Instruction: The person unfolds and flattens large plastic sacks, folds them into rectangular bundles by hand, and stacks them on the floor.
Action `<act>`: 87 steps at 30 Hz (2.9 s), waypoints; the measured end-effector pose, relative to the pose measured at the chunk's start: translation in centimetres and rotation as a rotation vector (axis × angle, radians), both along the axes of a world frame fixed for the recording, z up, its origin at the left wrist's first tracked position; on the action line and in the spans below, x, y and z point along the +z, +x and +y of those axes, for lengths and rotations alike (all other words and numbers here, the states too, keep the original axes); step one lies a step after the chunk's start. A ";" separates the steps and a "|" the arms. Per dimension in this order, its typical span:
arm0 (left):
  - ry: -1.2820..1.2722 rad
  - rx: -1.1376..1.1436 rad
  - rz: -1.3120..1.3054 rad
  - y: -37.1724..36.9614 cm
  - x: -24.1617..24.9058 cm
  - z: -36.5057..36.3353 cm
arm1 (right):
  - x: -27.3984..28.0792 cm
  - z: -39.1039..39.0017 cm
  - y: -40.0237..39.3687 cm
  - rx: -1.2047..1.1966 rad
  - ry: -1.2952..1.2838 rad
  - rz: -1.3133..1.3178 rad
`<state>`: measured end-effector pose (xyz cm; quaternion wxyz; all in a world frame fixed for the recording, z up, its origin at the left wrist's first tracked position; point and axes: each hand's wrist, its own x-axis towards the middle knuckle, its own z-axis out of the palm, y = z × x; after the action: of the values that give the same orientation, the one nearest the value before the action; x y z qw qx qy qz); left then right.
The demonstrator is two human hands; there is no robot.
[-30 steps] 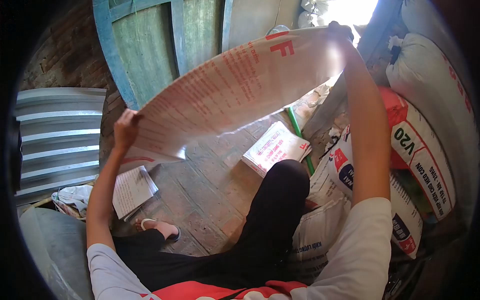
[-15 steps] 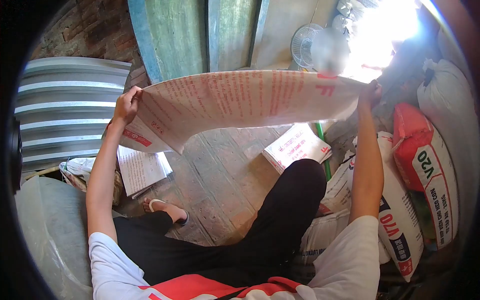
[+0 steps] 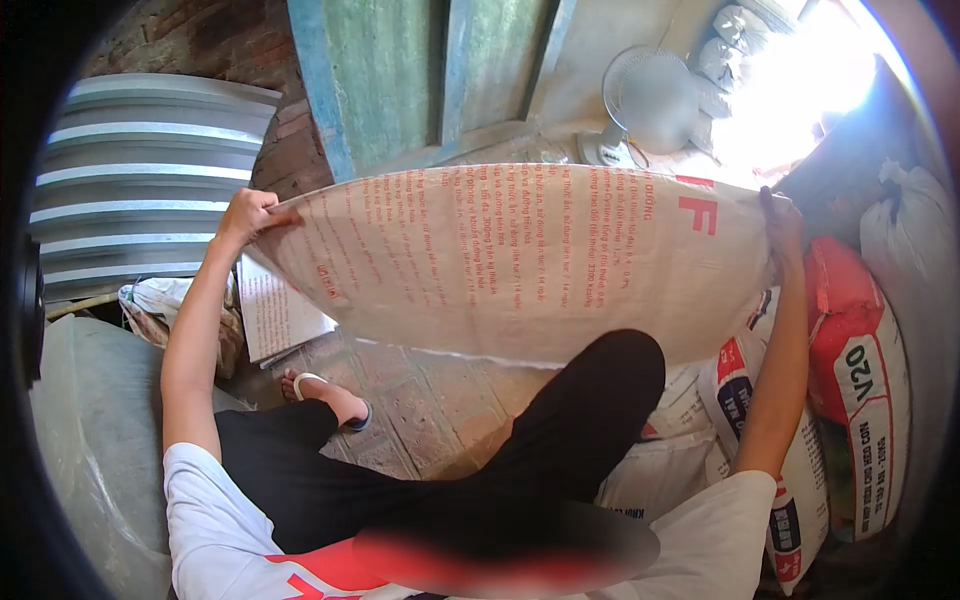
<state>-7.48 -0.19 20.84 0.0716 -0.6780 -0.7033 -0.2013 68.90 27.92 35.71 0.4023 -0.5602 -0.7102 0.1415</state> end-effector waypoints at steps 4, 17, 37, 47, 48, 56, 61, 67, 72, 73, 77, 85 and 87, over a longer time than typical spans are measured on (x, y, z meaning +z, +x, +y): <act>-0.207 -0.123 -0.055 2.2 -3.4 0.6 | -4.4 1.4 4.0 -0.126 0.149 0.015; -0.333 0.222 -0.374 -12.0 -11.1 -3.5 | -8.7 -2.7 2.9 -0.294 0.210 -0.060; -0.013 0.216 -1.578 -12.2 -4.6 -4.0 | -7.4 11.0 -5.7 0.125 -0.351 0.679; 0.039 0.078 -1.199 2.6 5.6 6.0 | -4.8 2.0 -23.9 0.666 -0.498 0.775; 0.067 0.051 -1.204 4.5 6.2 6.7 | -5.0 0.4 -25.9 0.615 -0.475 0.753; -0.001 -0.226 -1.515 18.8 7.8 7.2 | -7.9 -9.3 -34.7 0.700 -0.329 0.730; 0.049 -0.224 -1.543 23.0 7.9 6.5 | -6.9 -13.2 -35.7 0.653 -0.329 0.657; 0.153 -0.254 -1.559 23.8 8.3 6.3 | -7.1 -14.8 -36.7 0.699 -0.303 0.631; 0.133 -0.238 -1.567 23.9 8.1 5.9 | -7.5 -14.8 -37.1 0.696 -0.261 0.596; 0.129 -0.258 -1.575 23.8 8.0 5.9 | -7.6 -14.8 -37.0 0.696 -0.259 0.593; 0.148 -0.330 -1.565 23.8 7.3 6.2 | -8.2 -14.3 -36.8 0.771 -0.267 0.625; 0.241 -0.338 -1.560 24.3 6.8 6.3 | -8.6 -14.6 -36.8 0.825 -0.223 0.662; 0.257 -0.343 -1.555 24.3 6.7 6.4 | -8.6 -14.7 -36.8 0.828 -0.239 0.667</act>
<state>16.83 6.16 27.51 -0.3927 -0.4289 -0.4093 -0.7031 32.07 13.23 27.12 0.4499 -0.2004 -0.6842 0.5379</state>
